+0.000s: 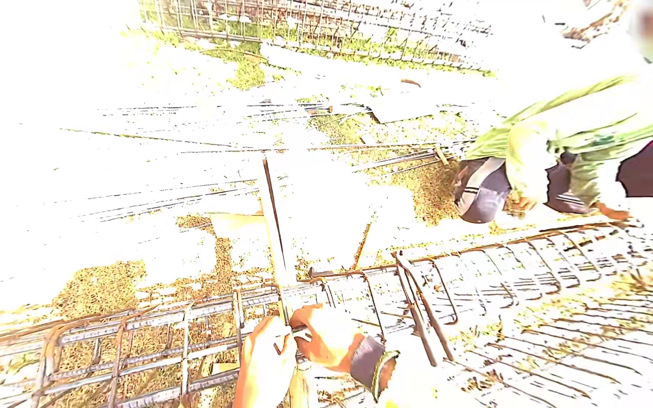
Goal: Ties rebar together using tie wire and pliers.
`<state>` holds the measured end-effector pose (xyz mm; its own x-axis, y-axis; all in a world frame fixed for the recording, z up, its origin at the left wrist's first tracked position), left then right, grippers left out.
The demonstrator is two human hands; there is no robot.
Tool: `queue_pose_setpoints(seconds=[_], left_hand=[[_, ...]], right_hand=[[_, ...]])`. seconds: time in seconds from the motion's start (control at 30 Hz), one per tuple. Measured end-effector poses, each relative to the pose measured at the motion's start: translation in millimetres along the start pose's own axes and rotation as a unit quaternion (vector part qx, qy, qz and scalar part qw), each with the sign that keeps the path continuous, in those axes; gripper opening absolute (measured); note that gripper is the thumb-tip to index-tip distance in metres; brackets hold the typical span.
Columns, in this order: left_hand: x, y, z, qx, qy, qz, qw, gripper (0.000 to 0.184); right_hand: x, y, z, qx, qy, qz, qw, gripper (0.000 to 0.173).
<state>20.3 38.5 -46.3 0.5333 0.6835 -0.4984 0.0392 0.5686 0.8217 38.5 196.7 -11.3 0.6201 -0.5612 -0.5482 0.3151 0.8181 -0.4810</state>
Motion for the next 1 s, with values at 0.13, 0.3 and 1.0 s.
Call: queue_pose_setpoints(seconds=[0.13,0.3,1.0], left_hand=[[-1,0,1,0.007,0.005,0.003,1.000,0.010],[-2,1,0,0.021,0.014,-0.006,1.000,0.010],[-3,1,0,0.001,-0.001,-0.007,1.000,0.011]], right_hand=[[-5,-2,-9,0.032,-0.035,0.007,0.999,0.037],[-15,-2,-25,0.026,-0.084,0.031,0.996,0.032],[-11,-17,5,0.030,-0.107,0.115,0.987,0.068]])
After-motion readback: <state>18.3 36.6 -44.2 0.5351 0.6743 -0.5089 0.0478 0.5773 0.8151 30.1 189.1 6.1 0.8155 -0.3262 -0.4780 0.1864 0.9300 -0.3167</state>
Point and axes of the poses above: each hand's wrist, its own z-axis away from the middle knuckle, its own x-axis out of the palm, y = z × x, the point moved 2 cm from there along -z, towards the middle knuckle, and after that the axes turned 3 degrees about -x, right-handed, at the moved point
